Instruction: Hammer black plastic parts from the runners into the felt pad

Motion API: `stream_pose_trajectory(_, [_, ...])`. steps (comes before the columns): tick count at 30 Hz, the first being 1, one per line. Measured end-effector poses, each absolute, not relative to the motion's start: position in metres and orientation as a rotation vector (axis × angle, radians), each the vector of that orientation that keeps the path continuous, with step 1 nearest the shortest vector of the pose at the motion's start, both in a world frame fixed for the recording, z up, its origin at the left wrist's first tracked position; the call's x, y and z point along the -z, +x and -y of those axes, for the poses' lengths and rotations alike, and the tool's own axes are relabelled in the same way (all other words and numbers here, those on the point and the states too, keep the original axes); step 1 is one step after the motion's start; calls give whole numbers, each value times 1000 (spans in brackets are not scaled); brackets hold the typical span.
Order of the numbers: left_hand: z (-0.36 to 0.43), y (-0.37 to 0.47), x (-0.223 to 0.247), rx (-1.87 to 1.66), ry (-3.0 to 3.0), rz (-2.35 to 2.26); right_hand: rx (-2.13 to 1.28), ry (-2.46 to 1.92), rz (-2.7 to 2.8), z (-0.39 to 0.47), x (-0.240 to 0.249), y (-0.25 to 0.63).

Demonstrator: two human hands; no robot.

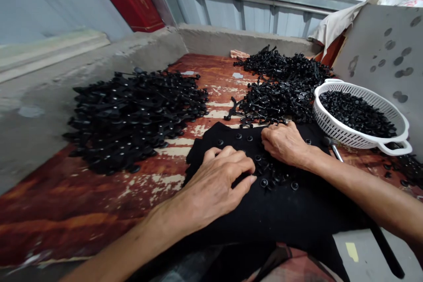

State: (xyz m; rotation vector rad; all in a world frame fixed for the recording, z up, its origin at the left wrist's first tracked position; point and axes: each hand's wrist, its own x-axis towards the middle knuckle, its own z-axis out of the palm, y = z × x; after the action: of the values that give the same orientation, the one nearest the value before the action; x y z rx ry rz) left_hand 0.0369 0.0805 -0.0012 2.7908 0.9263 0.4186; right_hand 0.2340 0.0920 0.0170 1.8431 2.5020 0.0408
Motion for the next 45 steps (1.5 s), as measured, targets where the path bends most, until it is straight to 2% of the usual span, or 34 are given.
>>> stream_pose_trajectory(5, [-94, 48, 0, -507, 2887, -1029, -44, 1927, -2501, -91, -19, 240])
stream_pose_trajectory(14, [-110, 57, 7, -493, 2930, -1058, 70, 1684, -2670, -80, -18, 235])
stream_pose_trajectory(29, [-113, 60, 8, -630, 2867, -1115, -79, 2088, -2504, -89, -11, 262])
stream_pose_trajectory(39, [-124, 85, 6, -467, 2917, -1069, 59, 1947, -2645, -96, -2, 266])
stream_pose_trajectory(45, [-123, 81, 6, -522, 2904, -1079, 85, 1948, -2732, -96, 0, 264])
